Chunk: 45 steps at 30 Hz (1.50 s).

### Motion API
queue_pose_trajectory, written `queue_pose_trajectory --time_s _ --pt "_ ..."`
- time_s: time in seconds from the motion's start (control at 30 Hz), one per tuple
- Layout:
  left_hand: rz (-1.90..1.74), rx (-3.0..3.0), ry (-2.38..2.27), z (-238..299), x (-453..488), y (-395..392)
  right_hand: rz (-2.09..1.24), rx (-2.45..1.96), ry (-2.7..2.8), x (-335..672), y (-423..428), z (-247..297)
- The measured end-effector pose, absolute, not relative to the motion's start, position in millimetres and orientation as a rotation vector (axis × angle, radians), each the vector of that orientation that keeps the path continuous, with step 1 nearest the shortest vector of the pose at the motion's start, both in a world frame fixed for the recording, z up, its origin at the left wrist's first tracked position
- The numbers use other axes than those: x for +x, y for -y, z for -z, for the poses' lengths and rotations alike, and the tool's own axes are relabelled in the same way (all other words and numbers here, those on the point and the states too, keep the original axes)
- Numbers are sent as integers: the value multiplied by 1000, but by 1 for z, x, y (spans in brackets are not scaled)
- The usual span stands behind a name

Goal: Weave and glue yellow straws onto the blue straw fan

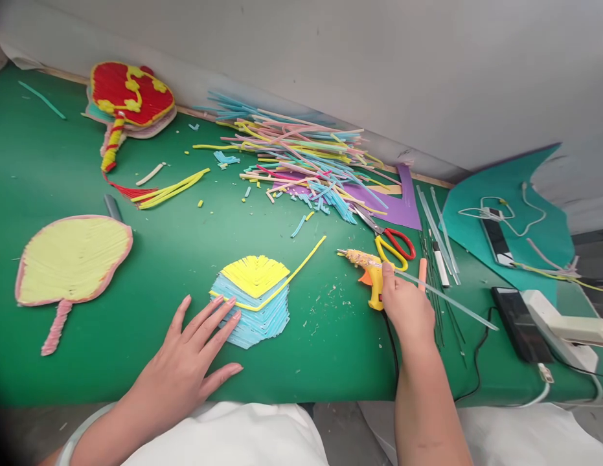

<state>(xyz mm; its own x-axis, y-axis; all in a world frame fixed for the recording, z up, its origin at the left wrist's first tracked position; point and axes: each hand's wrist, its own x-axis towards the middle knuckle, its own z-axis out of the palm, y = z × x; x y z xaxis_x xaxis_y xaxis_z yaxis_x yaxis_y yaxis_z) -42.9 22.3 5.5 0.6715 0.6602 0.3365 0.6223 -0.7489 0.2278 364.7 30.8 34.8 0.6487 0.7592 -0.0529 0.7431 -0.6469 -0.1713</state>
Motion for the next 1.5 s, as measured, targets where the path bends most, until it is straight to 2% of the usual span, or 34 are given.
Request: queue_pose_trajectory --time_s 0.07,0.17,0.3,0.4,1.0,1.5 --pt "-622 2777 -1087 -4 -43 -21 -21 -2862 1188 346 -26 -43" --pt "-606 2781 -1100 -3 -43 -19 224 -2395 1426 298 -17 -48" --pt "-657 2781 -1022 -6 -43 -18 -202 -1670 1990 225 -12 -42" --pt "-702 2788 -881 -9 -41 -19 -298 -1479 2176 193 -16 -33" --pt "-589 2819 -840 -2 -34 -20 -12 -1450 2355 176 -34 -21" --pt "-616 2814 -844 -2 -35 -21 11 -1437 2465 178 -37 -18"
